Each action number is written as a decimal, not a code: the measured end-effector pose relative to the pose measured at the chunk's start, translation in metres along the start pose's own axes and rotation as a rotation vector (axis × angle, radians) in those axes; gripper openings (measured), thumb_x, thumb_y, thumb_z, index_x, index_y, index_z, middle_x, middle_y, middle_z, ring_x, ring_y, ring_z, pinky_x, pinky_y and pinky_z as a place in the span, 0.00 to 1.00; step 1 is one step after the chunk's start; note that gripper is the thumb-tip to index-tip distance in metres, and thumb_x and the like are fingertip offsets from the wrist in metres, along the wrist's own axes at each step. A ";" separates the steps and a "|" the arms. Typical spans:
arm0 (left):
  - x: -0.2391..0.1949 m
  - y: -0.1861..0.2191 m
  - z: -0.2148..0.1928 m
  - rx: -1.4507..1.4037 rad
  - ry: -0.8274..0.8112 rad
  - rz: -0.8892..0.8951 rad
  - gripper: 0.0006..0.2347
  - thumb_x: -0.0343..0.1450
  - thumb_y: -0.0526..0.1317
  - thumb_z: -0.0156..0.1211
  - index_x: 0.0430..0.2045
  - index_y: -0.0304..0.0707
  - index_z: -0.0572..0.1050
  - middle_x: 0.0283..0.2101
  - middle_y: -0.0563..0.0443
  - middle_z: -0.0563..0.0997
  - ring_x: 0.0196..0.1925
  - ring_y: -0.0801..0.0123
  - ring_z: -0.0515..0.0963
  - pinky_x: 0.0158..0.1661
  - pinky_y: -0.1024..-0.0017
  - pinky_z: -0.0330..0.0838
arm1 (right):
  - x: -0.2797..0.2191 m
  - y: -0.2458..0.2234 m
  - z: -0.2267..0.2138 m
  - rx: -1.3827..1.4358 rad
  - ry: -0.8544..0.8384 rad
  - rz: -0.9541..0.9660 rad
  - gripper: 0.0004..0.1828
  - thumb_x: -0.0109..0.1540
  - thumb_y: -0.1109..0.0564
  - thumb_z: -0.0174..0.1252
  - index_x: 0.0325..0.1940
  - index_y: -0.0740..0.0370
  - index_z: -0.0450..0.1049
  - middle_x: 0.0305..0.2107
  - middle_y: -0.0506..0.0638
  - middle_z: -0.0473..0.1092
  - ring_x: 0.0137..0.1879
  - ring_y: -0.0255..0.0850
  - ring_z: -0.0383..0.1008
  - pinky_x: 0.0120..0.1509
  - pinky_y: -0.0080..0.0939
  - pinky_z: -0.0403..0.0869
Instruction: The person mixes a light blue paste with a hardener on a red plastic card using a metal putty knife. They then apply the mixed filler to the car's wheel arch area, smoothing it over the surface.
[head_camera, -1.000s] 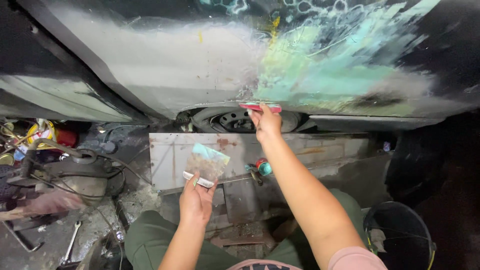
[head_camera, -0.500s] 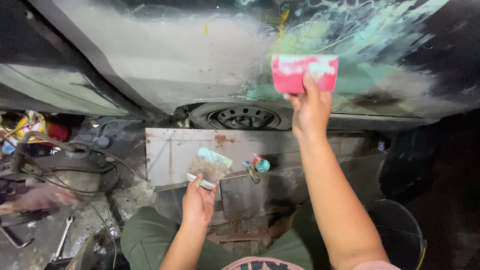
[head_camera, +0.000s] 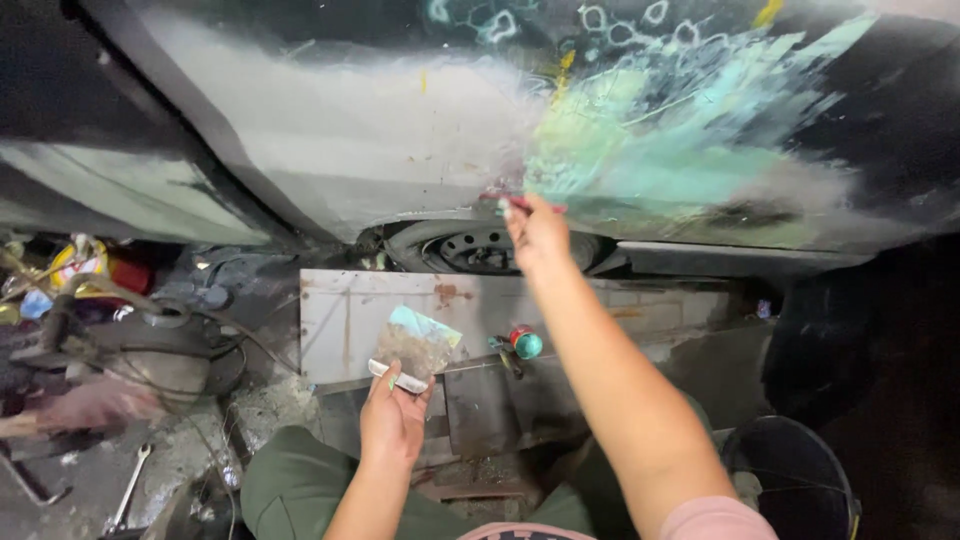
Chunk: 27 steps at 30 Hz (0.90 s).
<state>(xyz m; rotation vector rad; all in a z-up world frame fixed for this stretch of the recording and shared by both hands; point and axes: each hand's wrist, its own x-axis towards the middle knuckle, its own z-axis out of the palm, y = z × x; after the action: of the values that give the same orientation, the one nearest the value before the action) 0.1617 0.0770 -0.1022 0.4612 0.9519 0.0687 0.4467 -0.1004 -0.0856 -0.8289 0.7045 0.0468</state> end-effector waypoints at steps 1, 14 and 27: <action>0.000 -0.002 -0.003 -0.007 0.007 0.004 0.12 0.77 0.36 0.50 0.55 0.41 0.66 0.56 0.41 0.76 0.54 0.58 0.76 0.50 0.57 0.75 | -0.019 -0.012 0.007 -0.007 -0.005 0.007 0.09 0.69 0.59 0.54 0.43 0.69 0.74 0.32 0.60 0.79 0.30 0.39 0.79 0.30 0.29 0.79; 0.035 -0.024 -0.034 -0.008 -0.041 -0.001 0.15 0.75 0.38 0.52 0.58 0.49 0.68 0.60 0.48 0.77 0.57 0.60 0.77 0.46 0.62 0.74 | -0.124 -0.041 -0.053 -0.276 -0.303 -0.483 0.16 0.64 0.53 0.62 0.53 0.62 0.71 0.29 0.53 0.76 0.28 0.39 0.77 0.26 0.31 0.74; 0.023 -0.009 -0.037 0.024 0.038 0.005 0.18 0.75 0.37 0.52 0.62 0.48 0.63 0.67 0.46 0.70 0.63 0.60 0.72 0.49 0.61 0.74 | 0.052 0.026 -0.020 0.105 0.032 -0.075 0.03 0.64 0.66 0.58 0.37 0.68 0.70 0.31 0.57 0.76 0.39 0.44 0.81 0.47 0.40 0.85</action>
<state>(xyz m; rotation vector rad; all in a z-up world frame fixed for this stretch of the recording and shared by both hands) 0.1447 0.0876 -0.1421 0.4856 0.9897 0.0711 0.4685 -0.1079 -0.1430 -0.7561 0.6998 -0.0700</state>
